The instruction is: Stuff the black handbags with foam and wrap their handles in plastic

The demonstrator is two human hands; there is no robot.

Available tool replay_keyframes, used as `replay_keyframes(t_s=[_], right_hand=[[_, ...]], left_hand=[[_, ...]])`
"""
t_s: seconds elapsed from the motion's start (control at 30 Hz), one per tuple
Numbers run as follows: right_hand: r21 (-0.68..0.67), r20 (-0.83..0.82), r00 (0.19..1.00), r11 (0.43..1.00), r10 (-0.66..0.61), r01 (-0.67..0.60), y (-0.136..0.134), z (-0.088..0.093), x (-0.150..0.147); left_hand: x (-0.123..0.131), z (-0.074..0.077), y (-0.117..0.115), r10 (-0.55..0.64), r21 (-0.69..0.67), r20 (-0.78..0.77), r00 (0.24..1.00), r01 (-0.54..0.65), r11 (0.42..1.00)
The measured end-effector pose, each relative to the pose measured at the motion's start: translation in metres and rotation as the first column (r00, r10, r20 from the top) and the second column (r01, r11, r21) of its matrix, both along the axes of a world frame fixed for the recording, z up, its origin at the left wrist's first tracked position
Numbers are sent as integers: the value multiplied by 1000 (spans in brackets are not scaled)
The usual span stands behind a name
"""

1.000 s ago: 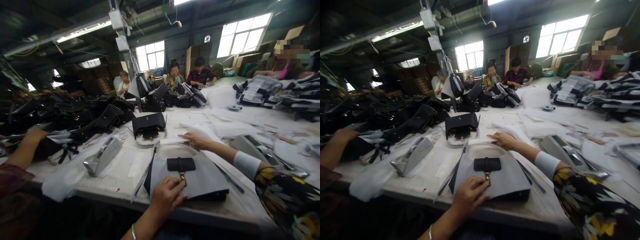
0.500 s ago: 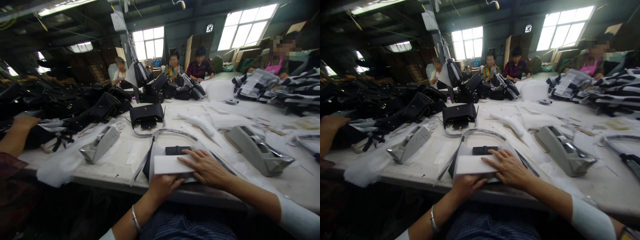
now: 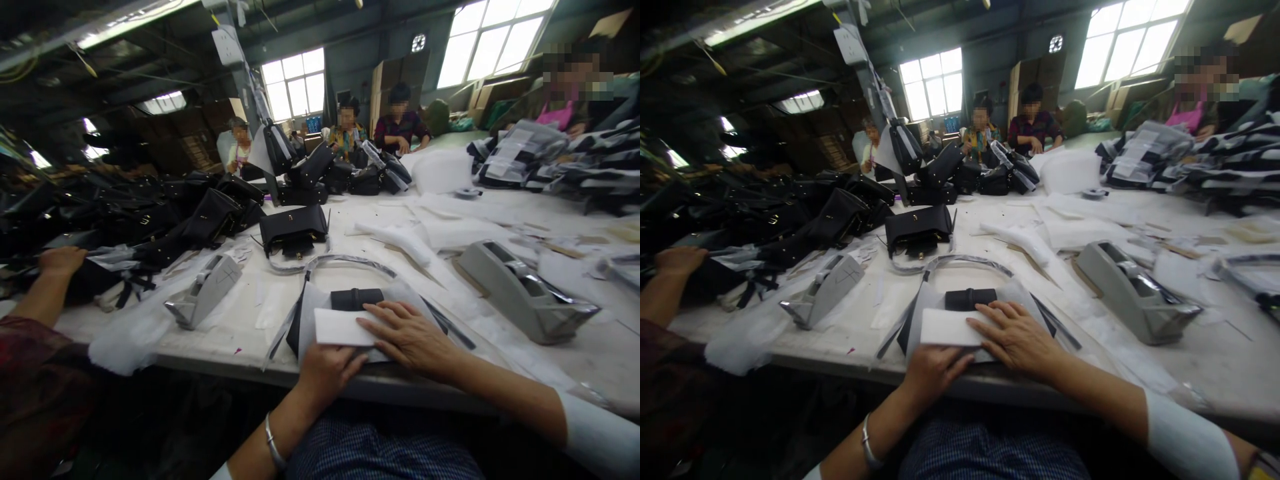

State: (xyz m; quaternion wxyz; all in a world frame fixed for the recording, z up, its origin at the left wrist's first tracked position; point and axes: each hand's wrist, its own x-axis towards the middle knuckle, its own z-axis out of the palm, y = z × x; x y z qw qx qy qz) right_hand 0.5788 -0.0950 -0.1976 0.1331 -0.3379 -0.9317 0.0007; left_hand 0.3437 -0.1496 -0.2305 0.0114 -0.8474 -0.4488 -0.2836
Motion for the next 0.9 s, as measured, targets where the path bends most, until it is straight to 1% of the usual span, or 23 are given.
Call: replay_keyframes(t_s=[0.1, 0.2, 0.27, 0.3, 0.33, 0.4, 0.43, 0.47, 0.5, 0.53, 0.57, 0.6, 0.63, 0.7, 0.77, 0.83, 0.9], right_hand=[[-2, 4, 1000, 1000, -4, 4, 2, -1, 0], [-26, -8, 1000, 1000, -2, 1, 2, -2, -1], [-59, -18, 1000, 998, -9, 8, 1, -1, -2], [-80, -28, 1000, 997, -15, 13, 0, 0, -2], [-107, -41, 999, 994, -14, 9, 1, 3, -1], [-208, -79, 997, 977, 25, -41, 8, 11, 2], [-283, -105, 994, 957, 42, -70, 16, 17, 5], [-352, -130, 991, 933, 28, -73, 26, 22, 9], [-388, -141, 989, 921, -36, -21, 39, 28, 14], [-386, -137, 980, 919, -147, 83, 55, 33, 20], [-348, -130, 950, 910, -283, 224, 72, 37, 26], [-264, -122, 896, 884, -427, 386, 91, 39, 34], [-197, -122, 846, 848, -520, 492, 111, 41, 41], [-143, -108, 785, 791, -610, 595, 147, 40, 53], [-129, -63, 736, 736, -675, 664, 177, 36, 62], [-132, -10, 687, 682, -726, 719, 198, 29, 68], [-141, 31, 656, 647, -754, 750, 213, 20, 74]], left_hand=[[5, 22, -15, -20, 25, 4, 1000, 20, 999], [12, 47, -22, -87, 122, 62, 994, 79, 989], [17, 53, -18, -109, 141, 28, 994, 104, 984], [19, 52, -14, -105, 129, -17, 994, 107, 986], [20, 47, -10, -94, 112, -71, 993, 101, 989], [20, 31, -2, -58, 85, -173, 983, 73, 994], [20, 21, 0, -45, 81, -211, 977, 63, 995], [19, 12, 2, -35, 82, -236, 971, 55, 995], [18, 4, 2, -24, 84, -251, 968, 47, 995], [18, -2, 2, -12, 85, -258, 966, 35, 996], [18, -6, 1, -1, 87, -259, 966, 24, 996], [18, -8, 0, 12, 93, -258, 966, 12, 996], [18, -9, -2, 25, 99, -257, 966, 1, 995], [19, -9, -3, 42, 105, -262, 964, -15, 994], [19, -6, -4, 50, 112, -271, 961, -20, 993], [17, -2, -4, 54, 115, -290, 955, -21, 993], [16, 4, -5, 62, 113, -317, 947, -27, 993]])
